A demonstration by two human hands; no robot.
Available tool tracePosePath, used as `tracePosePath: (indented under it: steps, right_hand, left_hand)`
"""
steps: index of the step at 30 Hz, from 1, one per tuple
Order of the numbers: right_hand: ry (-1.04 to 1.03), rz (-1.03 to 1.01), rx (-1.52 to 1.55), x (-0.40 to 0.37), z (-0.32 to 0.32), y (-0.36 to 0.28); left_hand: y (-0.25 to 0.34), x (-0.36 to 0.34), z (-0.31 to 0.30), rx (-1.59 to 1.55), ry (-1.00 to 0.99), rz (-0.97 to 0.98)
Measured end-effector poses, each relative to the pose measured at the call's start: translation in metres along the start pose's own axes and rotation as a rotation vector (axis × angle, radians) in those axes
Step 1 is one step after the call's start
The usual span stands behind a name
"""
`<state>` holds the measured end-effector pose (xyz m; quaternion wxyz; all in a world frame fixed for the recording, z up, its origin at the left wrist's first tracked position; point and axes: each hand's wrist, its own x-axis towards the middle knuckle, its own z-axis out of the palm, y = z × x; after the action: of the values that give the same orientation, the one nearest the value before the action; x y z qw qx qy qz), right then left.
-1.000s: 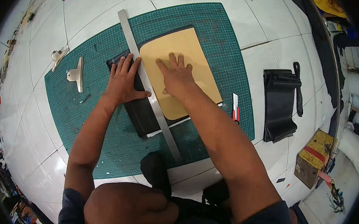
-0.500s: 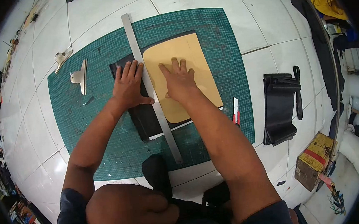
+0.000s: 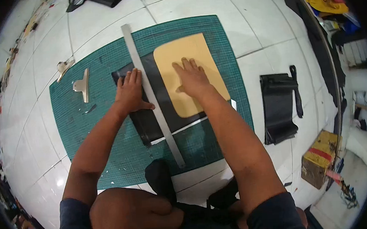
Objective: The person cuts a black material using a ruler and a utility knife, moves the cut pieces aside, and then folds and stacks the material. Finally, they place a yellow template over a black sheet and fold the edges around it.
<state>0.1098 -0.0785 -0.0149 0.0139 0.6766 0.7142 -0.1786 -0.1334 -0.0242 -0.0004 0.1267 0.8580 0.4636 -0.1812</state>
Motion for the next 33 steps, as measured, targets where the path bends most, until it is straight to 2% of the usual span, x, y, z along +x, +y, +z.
tracePosePath:
  steps: [3,4,8,10,13,16,19,21,23,25,27,30,33]
  right_hand:
    - [0.293,0.135,0.174,-0.042,-0.008,0.038]
    - [0.411,0.204,0.144,-0.067,-0.012,0.044]
    - [0.411,0.67,0.206,-0.183,0.013,0.059]
    - [0.312,0.693,0.169,-0.228,0.035,0.049]
    - [0.371,0.683,0.322,-0.25,0.07,0.05]
    - [0.508,0.795,0.444,-0.246,0.077,0.051]
    - [0.733,0.757,0.764,-0.22,0.065,0.05]
    - [0.488,0.83,0.959,-0.175,0.0,0.0]
    - [0.33,0.531,0.664,-0.136,-0.001,-0.022]
    - [0.2,0.371,0.561,-0.093,0.015,-0.045]
    - [0.158,0.24,0.516,-0.053,0.016,-0.068]
    - [-0.092,0.3,0.397,-0.007,-0.009,-0.105]
    - [-0.009,0.28,0.422,0.018,0.004,-0.117]
  left_hand:
    - [-0.001,0.001,0.006,0.026,0.006,0.0]
    - [0.0,0.002,0.006,0.016,0.003,0.009]
    - [0.001,0.001,0.005,0.022,0.0,0.012]
    - [0.002,0.002,0.0,0.035,-0.023,0.0]
    - [0.001,0.003,0.001,0.047,-0.031,0.004]
    - [-0.001,0.003,0.003,0.021,-0.025,0.012]
    - [-0.001,0.002,0.002,0.004,-0.036,0.006]
    - [-0.001,0.003,0.003,0.002,-0.028,0.011]
    - [-0.001,0.005,0.005,0.028,-0.024,0.016]
    - [-0.001,0.004,0.006,0.031,-0.023,0.014]
    - [-0.004,0.003,0.008,0.021,-0.003,0.027]
    - [-0.004,0.005,0.008,0.031,0.002,0.041]
    - [-0.006,0.008,0.013,0.008,0.032,0.044]
